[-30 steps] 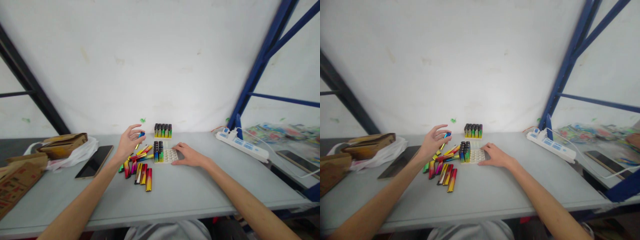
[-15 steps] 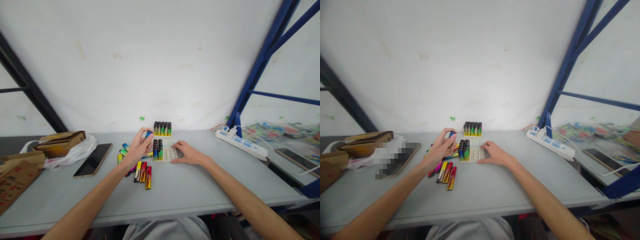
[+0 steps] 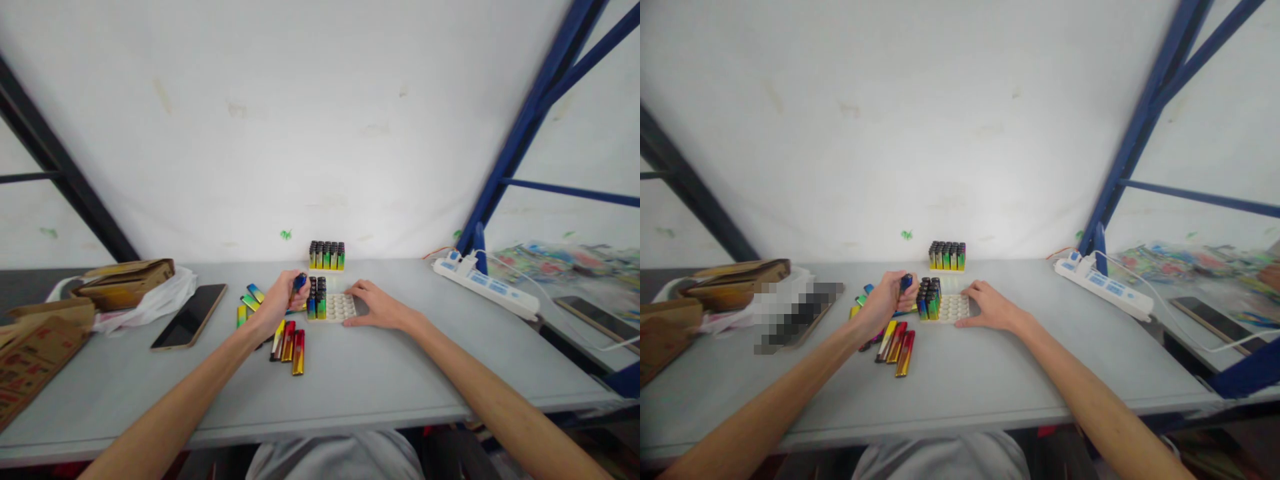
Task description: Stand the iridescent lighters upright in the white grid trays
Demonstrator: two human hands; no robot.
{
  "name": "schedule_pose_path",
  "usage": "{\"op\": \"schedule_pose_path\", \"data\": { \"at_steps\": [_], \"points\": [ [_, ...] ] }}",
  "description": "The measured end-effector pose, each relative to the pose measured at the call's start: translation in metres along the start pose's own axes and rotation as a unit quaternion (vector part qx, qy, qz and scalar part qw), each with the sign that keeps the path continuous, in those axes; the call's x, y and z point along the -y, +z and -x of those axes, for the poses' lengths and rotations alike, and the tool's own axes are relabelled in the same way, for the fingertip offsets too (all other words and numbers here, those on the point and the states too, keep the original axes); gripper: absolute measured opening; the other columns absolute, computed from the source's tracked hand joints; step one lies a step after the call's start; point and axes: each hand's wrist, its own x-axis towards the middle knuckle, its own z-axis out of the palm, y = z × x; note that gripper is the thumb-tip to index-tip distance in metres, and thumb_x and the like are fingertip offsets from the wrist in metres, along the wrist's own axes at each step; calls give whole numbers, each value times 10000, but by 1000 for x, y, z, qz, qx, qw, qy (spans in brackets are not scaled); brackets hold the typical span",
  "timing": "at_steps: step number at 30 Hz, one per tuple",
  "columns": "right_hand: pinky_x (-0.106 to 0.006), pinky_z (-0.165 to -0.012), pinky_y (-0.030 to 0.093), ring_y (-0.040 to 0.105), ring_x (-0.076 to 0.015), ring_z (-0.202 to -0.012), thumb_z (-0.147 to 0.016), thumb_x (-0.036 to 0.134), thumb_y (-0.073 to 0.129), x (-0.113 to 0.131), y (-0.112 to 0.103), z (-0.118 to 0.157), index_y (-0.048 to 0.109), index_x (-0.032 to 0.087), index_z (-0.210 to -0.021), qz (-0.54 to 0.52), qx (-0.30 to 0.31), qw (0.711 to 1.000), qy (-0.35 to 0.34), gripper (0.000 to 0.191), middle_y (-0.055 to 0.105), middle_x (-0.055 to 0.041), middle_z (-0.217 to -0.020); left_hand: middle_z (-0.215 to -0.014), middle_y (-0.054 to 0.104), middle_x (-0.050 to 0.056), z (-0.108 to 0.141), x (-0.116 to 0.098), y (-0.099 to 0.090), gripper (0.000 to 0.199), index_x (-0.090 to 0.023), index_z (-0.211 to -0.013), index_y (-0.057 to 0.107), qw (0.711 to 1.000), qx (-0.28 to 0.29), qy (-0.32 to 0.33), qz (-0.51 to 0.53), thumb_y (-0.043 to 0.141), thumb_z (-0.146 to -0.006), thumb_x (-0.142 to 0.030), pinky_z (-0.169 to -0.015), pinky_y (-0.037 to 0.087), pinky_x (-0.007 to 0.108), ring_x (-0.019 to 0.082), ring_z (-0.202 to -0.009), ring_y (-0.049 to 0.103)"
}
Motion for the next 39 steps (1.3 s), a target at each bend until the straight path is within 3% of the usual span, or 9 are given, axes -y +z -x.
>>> {"op": "schedule_pose_path", "data": {
  "at_steps": [5,9,13,16,19,24,28,34,39],
  "points": [
    [-462,-1005,488,572,-300,-1102,-774,618,777,3,1,0,609,164,-1282,-6,-8,1000,-11,702,596,-140,-1168,-544,222,-80,-3,5,-1,370,-205,-607,390,1000,-7,-6,-8,476,-850,-471,-414,150,198,72,-438,154],
    [-463,-1002,489,571,-301,-1096,-778,611,776,4,1,0,607,147,-1290,-6,-7,1000,-11,712,592,-147,-1168,-566,293,-72,-2,-2,0,419,-196,-700,475,999,-42,21,-17,447,-892,-567,-402,151,200,72,-427,209],
    [-468,-1002,488,571,-300,-1090,-771,608,782,4,1,0,611,154,-1289,-11,-10,1000,-11,710,592,-143,-1165,-602,428,-64,4,-13,2,314,-210,-930,522,992,-70,96,-45,486,-926,-521,-437,286,209,93,-451,364],
    [-467,-1002,487,573,-299,-1088,-767,612,783,4,2,-1,612,155,-1295,-14,-11,1000,-9,719,594,-143,-1165,-752,638,-11,7,-19,6,249,-223,-1043,499,970,-105,183,-123,496,-971,-461,-635,474,258,131,-631,569],
    [-464,-1010,482,570,-303,-1097,-763,618,784,4,1,-1,608,145,-1306,-7,-12,1000,-8,741,599,-149,-1173,-994,736,63,2,-22,13,261,-226,-1103,475,950,-94,220,-201,472,-997,-465,-878,509,344,177,-880,655],
    [-454,-1010,478,573,-298,-1089,-764,624,781,4,1,-1,602,151,-1320,3,-12,1000,-11,752,601,-144,-1167,-1124,734,99,-29,-23,18,296,-191,-1050,641,926,21,215,-309,565,-938,-455,-992,487,388,235,-1047,665],
    [-469,-1007,473,563,-309,-1106,-780,646,755,2,2,0,595,167,-1333,6,-11,1000,-17,748,600,-145,-1176,-982,764,87,-51,-20,13,316,-178,-990,743,885,62,172,-428,639,-852,-443,-897,526,375,254,-920,689],
    [-462,-995,477,561,-308,-1091,-788,664,735,2,2,-1,589,173,-1333,12,-7,1000,-21,748,602,-139,-1152,-940,779,69,-54,-13,-1,244,-195,-929,766,864,71,135,-480,632,-805,-356,-844,532,355,252,-863,699],
    [-468,-995,475,555,-311,-1086,-796,676,718,-1,3,-2,576,149,-1347,25,-2,999,-25,775,592,-149,-1162,-1024,773,85,-48,-18,-2,353,-185,-1080,754,869,41,149,-471,583,-864,-405,-840,534,343,253,-906,701]
  ]
}}
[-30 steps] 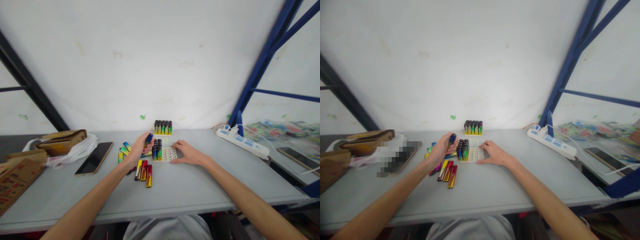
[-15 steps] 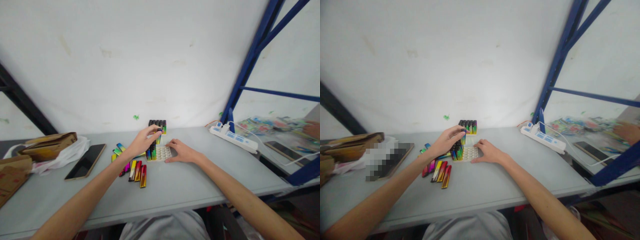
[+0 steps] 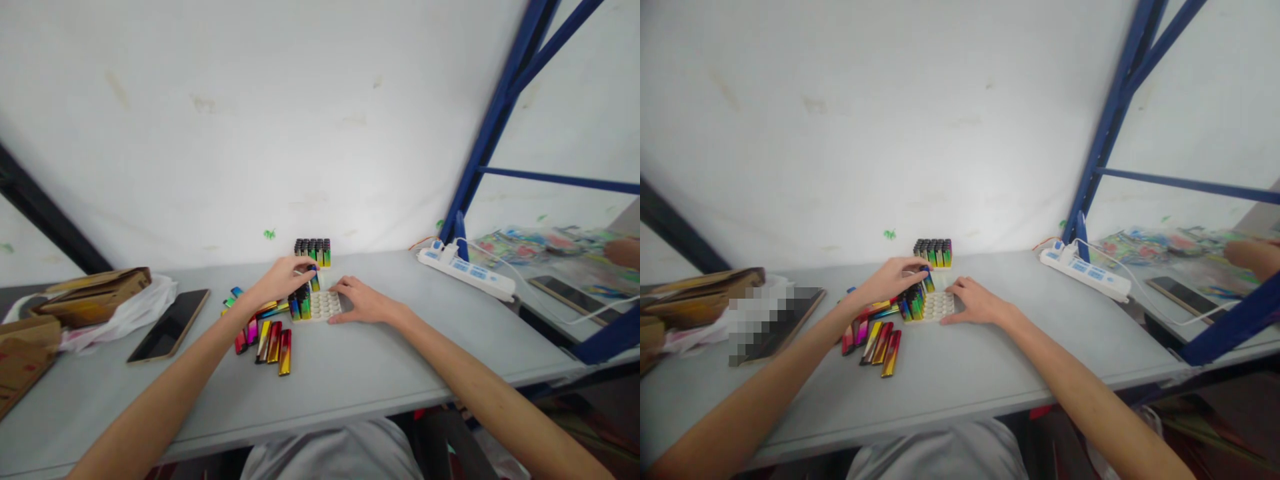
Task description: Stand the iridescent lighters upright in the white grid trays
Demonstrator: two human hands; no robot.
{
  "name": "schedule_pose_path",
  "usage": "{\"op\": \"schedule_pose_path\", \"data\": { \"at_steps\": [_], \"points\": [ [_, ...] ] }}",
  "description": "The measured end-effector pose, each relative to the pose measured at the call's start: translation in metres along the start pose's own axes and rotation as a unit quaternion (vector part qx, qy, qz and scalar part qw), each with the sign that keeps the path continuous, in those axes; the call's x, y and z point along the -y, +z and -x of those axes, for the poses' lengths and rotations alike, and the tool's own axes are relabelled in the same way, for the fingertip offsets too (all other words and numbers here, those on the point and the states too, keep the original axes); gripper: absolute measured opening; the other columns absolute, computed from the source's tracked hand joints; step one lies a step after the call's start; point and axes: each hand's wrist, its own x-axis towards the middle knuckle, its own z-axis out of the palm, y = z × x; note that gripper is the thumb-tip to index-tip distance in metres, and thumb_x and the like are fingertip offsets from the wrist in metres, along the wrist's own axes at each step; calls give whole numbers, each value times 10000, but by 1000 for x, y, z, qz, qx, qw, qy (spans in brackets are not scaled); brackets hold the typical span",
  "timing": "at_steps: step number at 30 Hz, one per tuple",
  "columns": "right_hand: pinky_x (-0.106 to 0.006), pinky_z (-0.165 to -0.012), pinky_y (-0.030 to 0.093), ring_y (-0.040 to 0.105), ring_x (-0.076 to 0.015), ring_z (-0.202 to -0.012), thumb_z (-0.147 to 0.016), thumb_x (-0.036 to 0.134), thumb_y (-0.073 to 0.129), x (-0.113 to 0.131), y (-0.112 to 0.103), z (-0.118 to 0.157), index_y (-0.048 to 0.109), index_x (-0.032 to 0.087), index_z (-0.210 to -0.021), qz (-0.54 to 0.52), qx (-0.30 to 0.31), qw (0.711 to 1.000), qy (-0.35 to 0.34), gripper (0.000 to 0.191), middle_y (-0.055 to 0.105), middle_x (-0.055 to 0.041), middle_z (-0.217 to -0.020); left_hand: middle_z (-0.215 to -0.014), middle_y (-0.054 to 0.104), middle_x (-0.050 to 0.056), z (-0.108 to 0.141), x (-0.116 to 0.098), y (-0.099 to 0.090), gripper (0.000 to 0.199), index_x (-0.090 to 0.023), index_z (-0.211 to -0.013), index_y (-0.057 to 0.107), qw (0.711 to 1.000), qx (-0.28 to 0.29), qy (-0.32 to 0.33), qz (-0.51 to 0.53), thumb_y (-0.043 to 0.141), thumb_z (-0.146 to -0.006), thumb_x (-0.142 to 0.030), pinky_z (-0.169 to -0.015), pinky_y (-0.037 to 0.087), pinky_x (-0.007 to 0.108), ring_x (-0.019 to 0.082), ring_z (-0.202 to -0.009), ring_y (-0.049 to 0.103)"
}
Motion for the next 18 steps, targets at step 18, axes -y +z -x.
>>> {"op": "schedule_pose_path", "data": {
  "at_steps": [18],
  "points": [
    [-460,-1009,469,559,-308,-1108,-794,648,742,4,-3,0,586,142,-1328,-11,2,1000,3,753,606,-153,-1169,-873,761,57,1,8,11,374,-161,-1099,743,999,24,-32,9,551,-877,-393,-764,509,301,220,-792,679]
  ]
}}
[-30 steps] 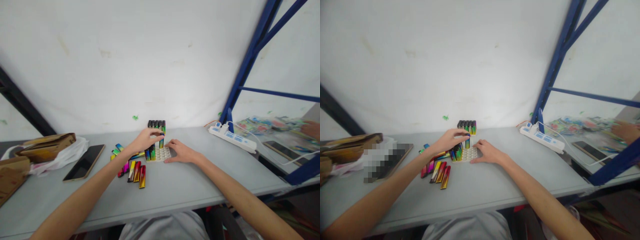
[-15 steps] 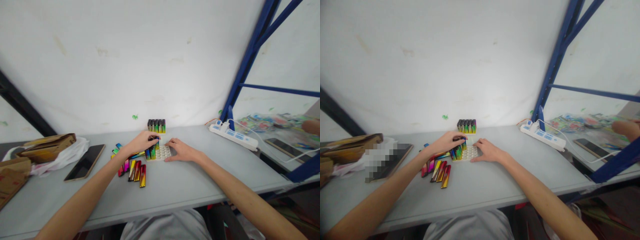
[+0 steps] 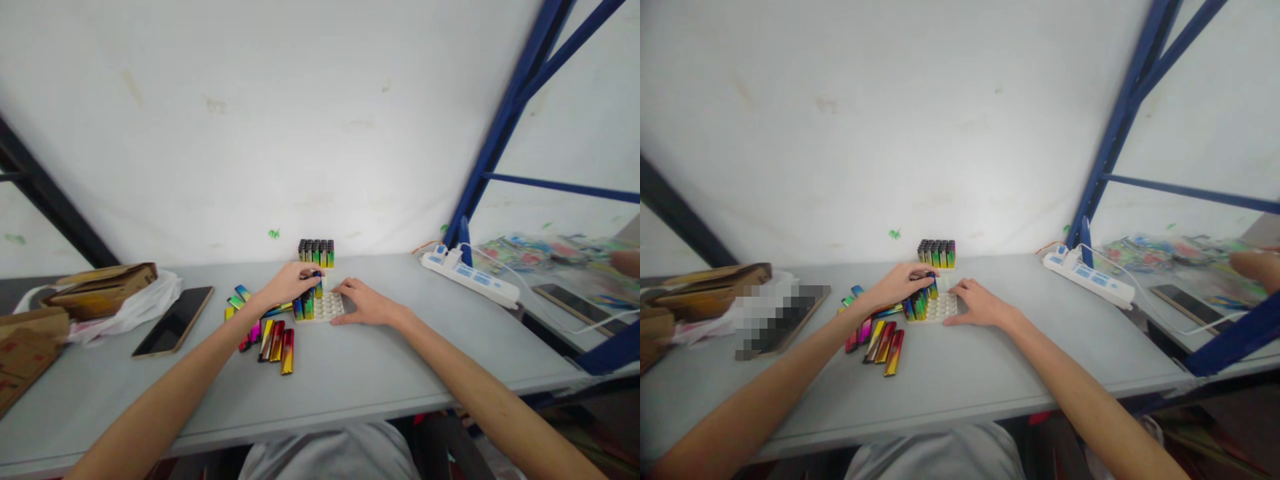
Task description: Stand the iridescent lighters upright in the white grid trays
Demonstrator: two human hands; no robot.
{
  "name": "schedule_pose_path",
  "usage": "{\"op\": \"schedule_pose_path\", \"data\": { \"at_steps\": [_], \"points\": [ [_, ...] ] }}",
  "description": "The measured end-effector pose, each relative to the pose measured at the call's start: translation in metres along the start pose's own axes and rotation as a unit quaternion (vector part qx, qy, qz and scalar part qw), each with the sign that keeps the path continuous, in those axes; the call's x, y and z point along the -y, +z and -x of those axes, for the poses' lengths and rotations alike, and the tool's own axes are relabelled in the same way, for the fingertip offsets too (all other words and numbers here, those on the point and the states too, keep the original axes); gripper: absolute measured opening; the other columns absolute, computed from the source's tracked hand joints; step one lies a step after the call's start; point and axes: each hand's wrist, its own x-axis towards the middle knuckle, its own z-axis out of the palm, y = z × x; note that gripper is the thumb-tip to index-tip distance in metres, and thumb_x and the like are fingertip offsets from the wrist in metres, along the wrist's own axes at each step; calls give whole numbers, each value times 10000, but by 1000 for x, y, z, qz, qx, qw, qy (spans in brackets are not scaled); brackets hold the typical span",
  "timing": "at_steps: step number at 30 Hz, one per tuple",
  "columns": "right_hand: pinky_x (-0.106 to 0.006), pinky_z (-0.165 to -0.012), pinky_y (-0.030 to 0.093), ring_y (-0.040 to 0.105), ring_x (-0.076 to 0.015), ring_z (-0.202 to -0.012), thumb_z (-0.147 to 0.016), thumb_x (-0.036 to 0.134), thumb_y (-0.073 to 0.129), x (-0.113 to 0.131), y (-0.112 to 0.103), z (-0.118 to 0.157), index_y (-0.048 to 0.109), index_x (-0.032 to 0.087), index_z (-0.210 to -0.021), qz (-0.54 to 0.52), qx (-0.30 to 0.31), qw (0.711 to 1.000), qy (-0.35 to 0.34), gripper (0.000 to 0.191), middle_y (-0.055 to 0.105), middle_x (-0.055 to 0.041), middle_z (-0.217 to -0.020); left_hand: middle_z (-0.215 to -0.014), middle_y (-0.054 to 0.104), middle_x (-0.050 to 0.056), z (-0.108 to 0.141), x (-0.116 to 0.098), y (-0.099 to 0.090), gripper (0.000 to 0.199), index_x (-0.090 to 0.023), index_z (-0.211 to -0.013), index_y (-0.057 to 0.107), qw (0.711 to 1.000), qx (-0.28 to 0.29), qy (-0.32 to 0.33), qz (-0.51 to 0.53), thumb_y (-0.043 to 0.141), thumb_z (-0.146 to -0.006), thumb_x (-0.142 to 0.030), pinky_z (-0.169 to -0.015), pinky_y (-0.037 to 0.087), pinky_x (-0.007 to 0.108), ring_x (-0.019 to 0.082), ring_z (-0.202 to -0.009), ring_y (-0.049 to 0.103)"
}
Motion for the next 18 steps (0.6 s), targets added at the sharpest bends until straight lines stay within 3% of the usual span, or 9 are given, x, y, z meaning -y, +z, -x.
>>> {"op": "schedule_pose_path", "data": {
  "at_steps": [6,10,12,15,18],
  "points": [
    [-466,-998,476,563,-309,-1100,-803,636,739,1,-1,1,583,138,-1334,3,4,1000,4,745,600,-155,-1167,-963,775,42,4,-10,-4,438,-199,-992,774,999,39,8,-32,486,-916,-520,-824,489,308,241,-873,666],
    [-456,-1006,469,562,-308,-1110,-808,638,733,1,-2,0,585,144,-1336,2,6,1000,4,738,598,-151,-1167,-1081,764,47,9,-6,-26,534,-206,-1099,739,997,-34,10,-68,350,-975,-551,-912,487,324,244,-976,670],
    [-453,-1004,468,562,-308,-1110,-804,644,733,1,-2,0,585,145,-1336,-2,8,1000,5,744,600,-151,-1167,-1126,760,50,14,8,-44,515,-207,-1117,735,992,-54,-2,-112,376,-959,-541,-929,492,318,244,-1011,679],
    [-450,-1002,469,562,-308,-1110,-800,655,731,1,-2,1,581,146,-1343,-2,9,1000,9,759,598,-150,-1174,-1116,776,75,30,41,-73,476,-204,-1125,752,981,4,-58,-184,505,-856,-509,-969,494,330,263,-1040,702],
    [-454,-1002,470,561,-311,-1110,-799,662,726,1,-2,1,582,139,-1342,1,12,1000,12,767,598,-154,-1178,-1176,764,83,50,78,-93,443,-229,-1039,784,967,19,-115,-224,568,-723,-451,-1058,453,361,294,-1142,676]
  ]
}}
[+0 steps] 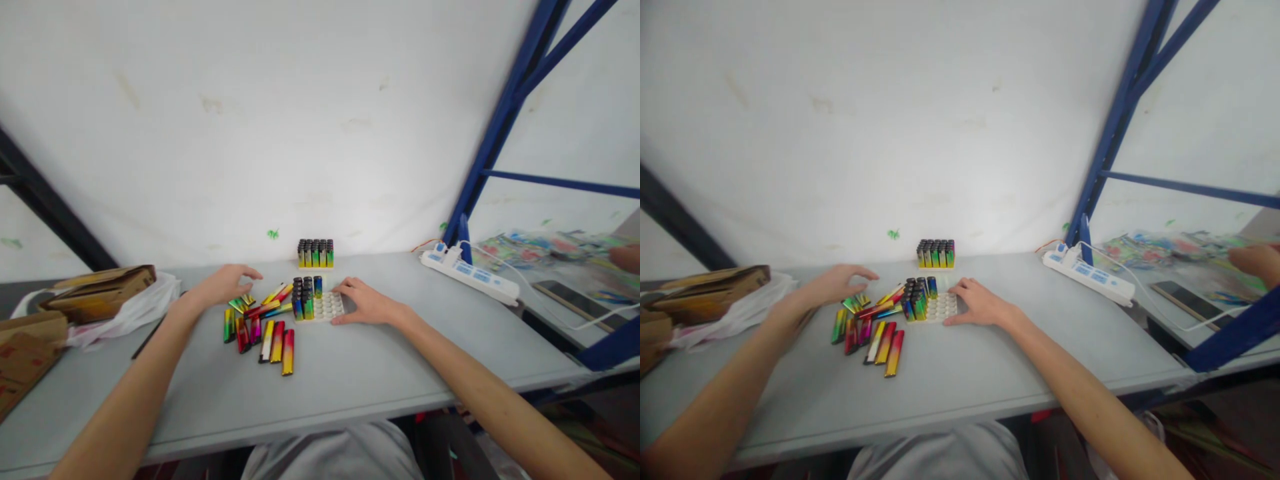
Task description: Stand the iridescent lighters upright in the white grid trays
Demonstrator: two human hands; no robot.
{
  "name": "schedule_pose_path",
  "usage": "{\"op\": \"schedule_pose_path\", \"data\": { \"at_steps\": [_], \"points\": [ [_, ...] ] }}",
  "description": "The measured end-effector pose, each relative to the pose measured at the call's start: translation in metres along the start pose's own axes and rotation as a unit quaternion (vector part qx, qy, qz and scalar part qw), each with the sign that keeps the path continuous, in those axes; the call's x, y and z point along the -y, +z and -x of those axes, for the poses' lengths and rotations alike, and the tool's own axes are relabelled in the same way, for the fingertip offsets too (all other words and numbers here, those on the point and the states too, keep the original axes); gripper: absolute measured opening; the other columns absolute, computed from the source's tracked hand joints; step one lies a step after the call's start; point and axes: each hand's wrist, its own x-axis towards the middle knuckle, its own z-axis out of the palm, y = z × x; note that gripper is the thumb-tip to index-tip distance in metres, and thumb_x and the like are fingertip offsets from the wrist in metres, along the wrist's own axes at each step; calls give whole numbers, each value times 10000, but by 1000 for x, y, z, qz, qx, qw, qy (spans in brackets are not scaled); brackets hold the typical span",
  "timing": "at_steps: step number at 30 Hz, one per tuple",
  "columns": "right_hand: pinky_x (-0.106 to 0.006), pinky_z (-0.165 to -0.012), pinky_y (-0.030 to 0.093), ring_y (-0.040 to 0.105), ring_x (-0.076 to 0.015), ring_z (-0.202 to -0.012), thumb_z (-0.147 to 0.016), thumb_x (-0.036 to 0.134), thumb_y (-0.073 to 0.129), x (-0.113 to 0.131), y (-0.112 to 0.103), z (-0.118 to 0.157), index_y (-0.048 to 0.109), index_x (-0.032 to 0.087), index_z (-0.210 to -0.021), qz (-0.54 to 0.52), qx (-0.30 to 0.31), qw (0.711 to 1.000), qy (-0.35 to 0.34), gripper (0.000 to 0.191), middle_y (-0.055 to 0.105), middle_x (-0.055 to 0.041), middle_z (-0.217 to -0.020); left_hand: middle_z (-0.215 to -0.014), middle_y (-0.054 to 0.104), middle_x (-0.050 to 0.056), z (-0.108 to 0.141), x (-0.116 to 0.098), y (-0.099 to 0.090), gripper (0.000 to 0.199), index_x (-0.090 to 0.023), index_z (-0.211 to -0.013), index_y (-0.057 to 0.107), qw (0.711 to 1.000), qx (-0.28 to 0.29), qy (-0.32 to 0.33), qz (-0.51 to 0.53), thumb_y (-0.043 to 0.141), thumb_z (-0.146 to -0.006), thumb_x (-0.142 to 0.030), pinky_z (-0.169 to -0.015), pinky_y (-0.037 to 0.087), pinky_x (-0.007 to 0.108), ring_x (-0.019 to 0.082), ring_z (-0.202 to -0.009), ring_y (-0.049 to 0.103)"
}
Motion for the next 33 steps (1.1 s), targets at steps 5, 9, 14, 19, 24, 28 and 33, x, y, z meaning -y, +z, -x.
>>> {"op": "schedule_pose_path", "data": {
  "at_steps": [5,9,14,19,24,28,33],
  "points": [
    [-463,-1010,469,552,-313,-1120,-809,658,719,0,0,1,575,120,-1342,1,3,1000,2,771,597,-164,-1192,-1177,761,106,11,39,9,471,-244,-963,798,999,30,-28,8,613,-626,-516,-1063,454,394,335,-1155,668],
    [-454,-1026,464,552,-304,-1134,-809,647,727,-1,0,1,575,131,-1334,-7,2,1000,2,752,595,-159,-1208,-1027,788,118,9,42,13,386,-247,-808,767,999,24,-28,40,656,-594,-549,-983,489,408,353,-1042,694],
    [-460,-1017,467,548,-307,-1139,-805,664,720,-3,2,0,577,142,-1328,-7,6,1000,2,753,598,-157,-1198,-837,761,73,10,35,12,361,-235,-797,684,998,-12,-23,56,641,-649,-562,-801,513,370,294,-829,686],
    [-463,-1037,455,540,-306,-1153,-808,676,707,-3,2,1,576,151,-1332,-10,4,1000,5,753,590,-154,-1212,-842,749,55,12,16,4,423,-222,-922,668,982,-135,-25,131,668,-713,-590,-765,524,356,257,-786,685],
    [-470,-1029,462,546,-306,-1144,-802,662,724,0,2,1,583,167,-1325,-15,5,1000,7,734,593,-147,-1199,-906,756,96,14,-19,1,478,-158,-965,691,900,-188,-33,391,777,-696,-544,-805,584,399,244,-804,703],
    [-487,-1048,456,549,-313,-1163,-783,642,753,2,-4,2,520,138,-1397,-18,13,1000,14,828,577,-168,-1243,-1053,743,119,19,-56,5,418,-142,-956,682,831,-185,-19,524,761,-756,-501,-894,585,425,264,-984,707],
    [-414,-939,519,628,-251,-1016,-852,584,713,36,-52,18,643,193,-1194,-67,-32,996,43,525,655,-108,-1144,-903,754,86,27,-82,4,389,-164,-963,613,816,-135,-8,562,764,-780,-473,-885,580,461,266,-871,745]
  ]
}}
